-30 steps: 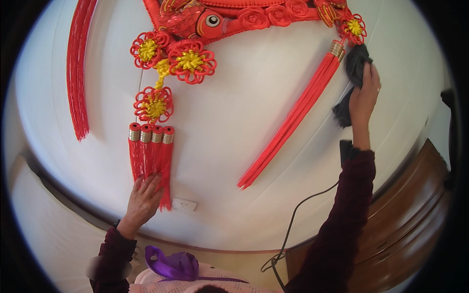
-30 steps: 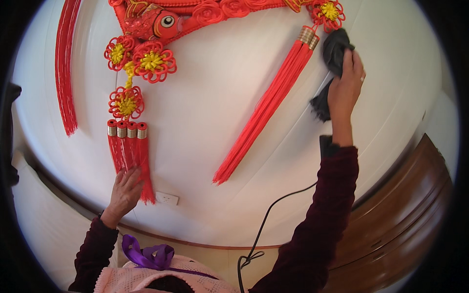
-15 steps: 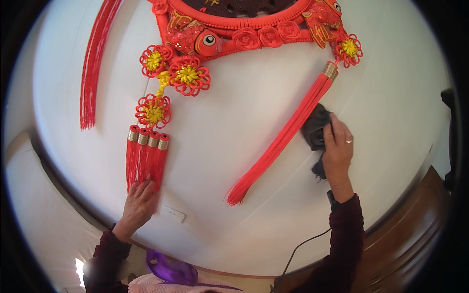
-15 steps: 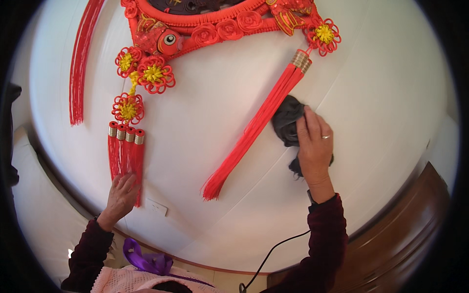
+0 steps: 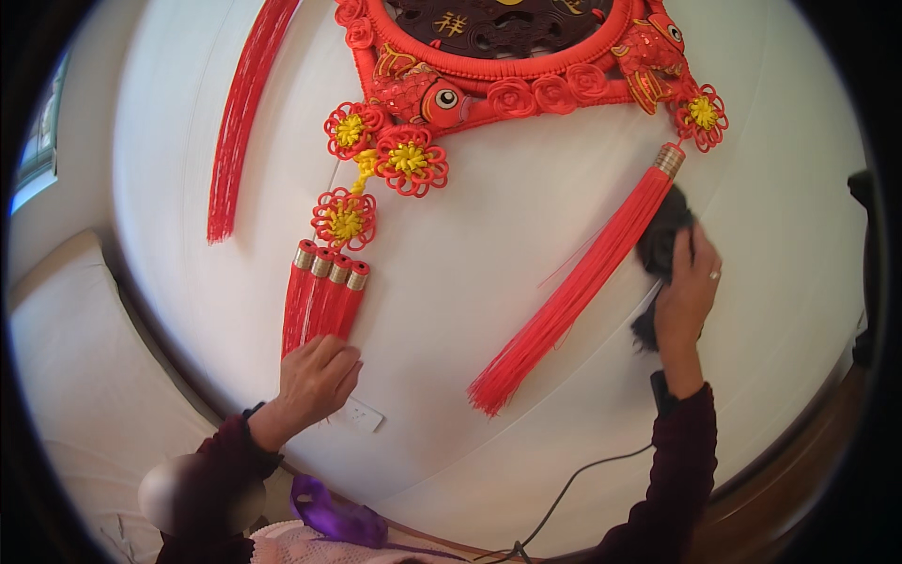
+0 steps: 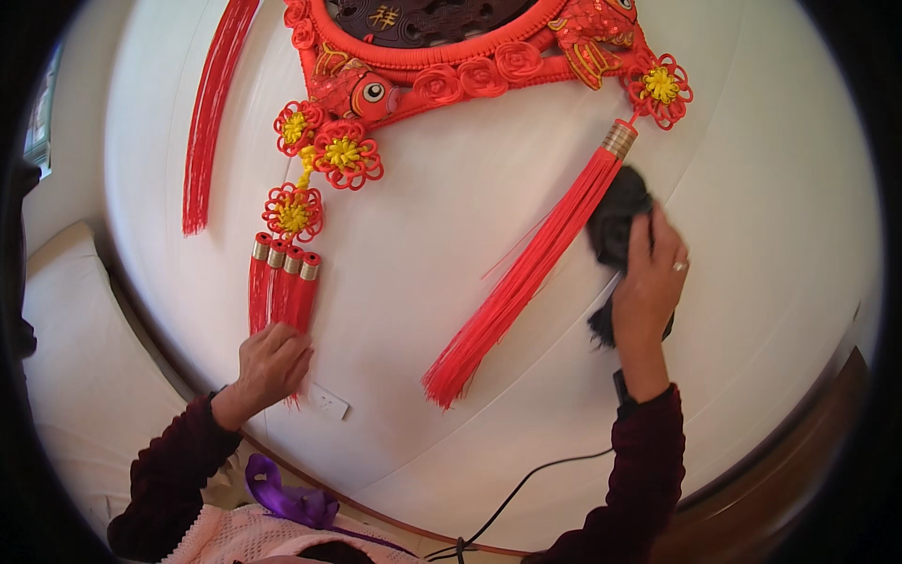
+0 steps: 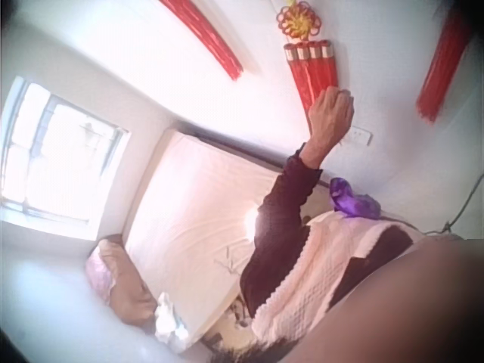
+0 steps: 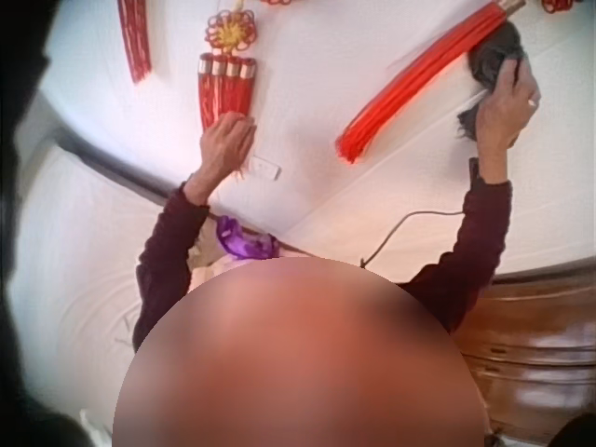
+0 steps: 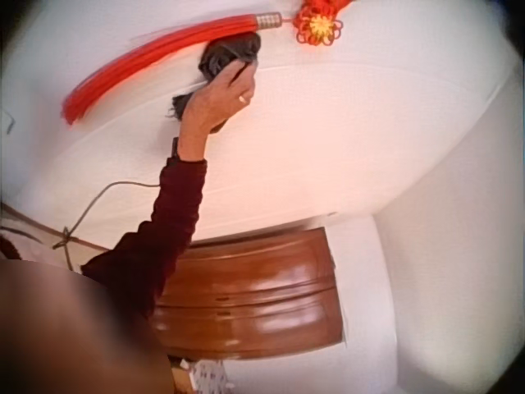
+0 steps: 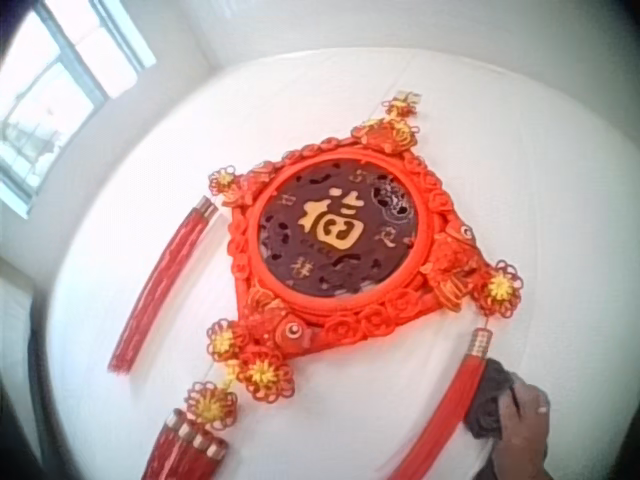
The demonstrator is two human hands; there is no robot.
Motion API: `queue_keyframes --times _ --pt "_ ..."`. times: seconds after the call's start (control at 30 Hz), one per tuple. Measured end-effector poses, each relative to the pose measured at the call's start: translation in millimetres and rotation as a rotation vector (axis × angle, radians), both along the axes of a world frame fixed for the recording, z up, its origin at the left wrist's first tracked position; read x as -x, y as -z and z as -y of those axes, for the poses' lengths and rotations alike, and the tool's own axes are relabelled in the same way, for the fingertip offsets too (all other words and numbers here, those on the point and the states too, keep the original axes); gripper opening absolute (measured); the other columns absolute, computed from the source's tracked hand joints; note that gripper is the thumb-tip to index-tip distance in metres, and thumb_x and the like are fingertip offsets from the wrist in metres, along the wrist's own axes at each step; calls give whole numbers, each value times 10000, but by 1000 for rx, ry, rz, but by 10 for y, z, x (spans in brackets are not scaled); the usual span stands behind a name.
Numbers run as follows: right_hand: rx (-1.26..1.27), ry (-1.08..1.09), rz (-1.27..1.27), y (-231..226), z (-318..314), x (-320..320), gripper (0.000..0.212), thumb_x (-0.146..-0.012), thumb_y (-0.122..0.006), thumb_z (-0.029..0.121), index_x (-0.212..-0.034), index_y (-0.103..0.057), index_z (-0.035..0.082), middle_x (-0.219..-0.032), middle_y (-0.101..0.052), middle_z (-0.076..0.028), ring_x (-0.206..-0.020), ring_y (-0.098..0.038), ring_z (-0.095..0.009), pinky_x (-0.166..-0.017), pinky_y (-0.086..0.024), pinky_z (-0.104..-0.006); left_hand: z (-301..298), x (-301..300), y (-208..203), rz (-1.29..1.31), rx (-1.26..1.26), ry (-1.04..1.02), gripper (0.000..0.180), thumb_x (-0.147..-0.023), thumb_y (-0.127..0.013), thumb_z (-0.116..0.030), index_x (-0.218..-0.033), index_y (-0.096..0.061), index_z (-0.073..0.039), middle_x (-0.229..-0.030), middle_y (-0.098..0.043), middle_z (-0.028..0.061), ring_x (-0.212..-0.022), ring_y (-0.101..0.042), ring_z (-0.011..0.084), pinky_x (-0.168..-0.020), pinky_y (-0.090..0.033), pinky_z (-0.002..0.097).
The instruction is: The person wipes a white wall with a dark cloth, repeatedly lifting and moving a red decorative hanging to clean behind it. The person also wipes the wall near a bed and a wooden dresser, then dips the cloth into a basin of water on a chair.
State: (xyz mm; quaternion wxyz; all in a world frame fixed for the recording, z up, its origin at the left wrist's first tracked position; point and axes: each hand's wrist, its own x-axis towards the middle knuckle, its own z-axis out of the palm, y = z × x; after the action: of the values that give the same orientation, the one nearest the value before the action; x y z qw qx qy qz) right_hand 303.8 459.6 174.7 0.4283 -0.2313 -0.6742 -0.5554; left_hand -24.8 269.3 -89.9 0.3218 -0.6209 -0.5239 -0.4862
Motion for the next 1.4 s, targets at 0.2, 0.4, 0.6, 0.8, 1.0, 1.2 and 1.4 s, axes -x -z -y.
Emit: queue_keyframes --times 0.2,0.4,0.6,0.8,1.0,1.2,1.4 --pt "-27 -88 326 408 152 -251 269 -813 -641 -45 -1081 -642 -22 -1286 -598 -129 -1128 -569 -278 -900 -489 -371 -73 -54 -656 -44 -121 59 202 -755 -732 -44 -916 -610 -52 -982 -587 78 -799 -604 246 -662 -496 346" --pt "-56 64 -136 -320 -138 -641 539 -783 -527 -172 -1286 -570 19 -1377 -531 -116 -1201 -529 -336 -960 -486 -386 -146 -13 -998 -98 -87 -61 378 -754 -756 -85 -1104 -619 -44 -1354 -504 137 -1200 -520 329 -947 -444 438" --pt "-38 80 -405 -671 -172 -480 644 -757 -490 -189 -1346 -532 67 -1396 -513 -99 -1224 -504 -342 -980 -472 -397 -248 -61 -1134 -119 -95 -92 402 -767 -760 -123 -1142 -629 -64 -1377 -517 117 -1215 -515 333 -970 -444 450" --pt "-53 -30 -62 -47 23 -126 454 -798 -558 -88 -1241 -592 3 -1327 -558 -116 -1122 -560 -310 -952 -460 -394 -477 -537 -1073 -8 59 236 383 -837 -740 -210 -1159 -609 -49 -1289 -552 125 -1095 -578 318 -877 -493 423" --pt "-82 -100 29 301 140 -86 363 -817 -606 -17 -1178 -617 15 -1312 -584 -97 -1092 -574 -275 -912 -466 -382 -818 -1026 -1273 154 21 311 583 -813 -775 -329 -1249 -508 -51 -1131 -571 140 -913 -626 328 -719 -522 404" --pt "-40 -125 111 413 122 -145 326 -794 -638 26 -1119 -632 14 -1291 -596 -109 -1088 -574 -266 -880 -469 -392 -1070 -1310 -1635 133 -22 135 583 -730 -827 -376 -1077 -502 -39 -1002 -551 120 -819 -620 332 -633 -508 416" --pt "-38 -120 152 363 105 -145 378 -790 -655 6 -1165 -614 18 -1324 -570 -103 -1097 -573 -241 -865 -464 -371 -1254 -1394 -1886 167 -35 92 393 -768 -781 -260 -958 -519 -37 -852 -563 124 -733 -617 327 -586 -493 414"
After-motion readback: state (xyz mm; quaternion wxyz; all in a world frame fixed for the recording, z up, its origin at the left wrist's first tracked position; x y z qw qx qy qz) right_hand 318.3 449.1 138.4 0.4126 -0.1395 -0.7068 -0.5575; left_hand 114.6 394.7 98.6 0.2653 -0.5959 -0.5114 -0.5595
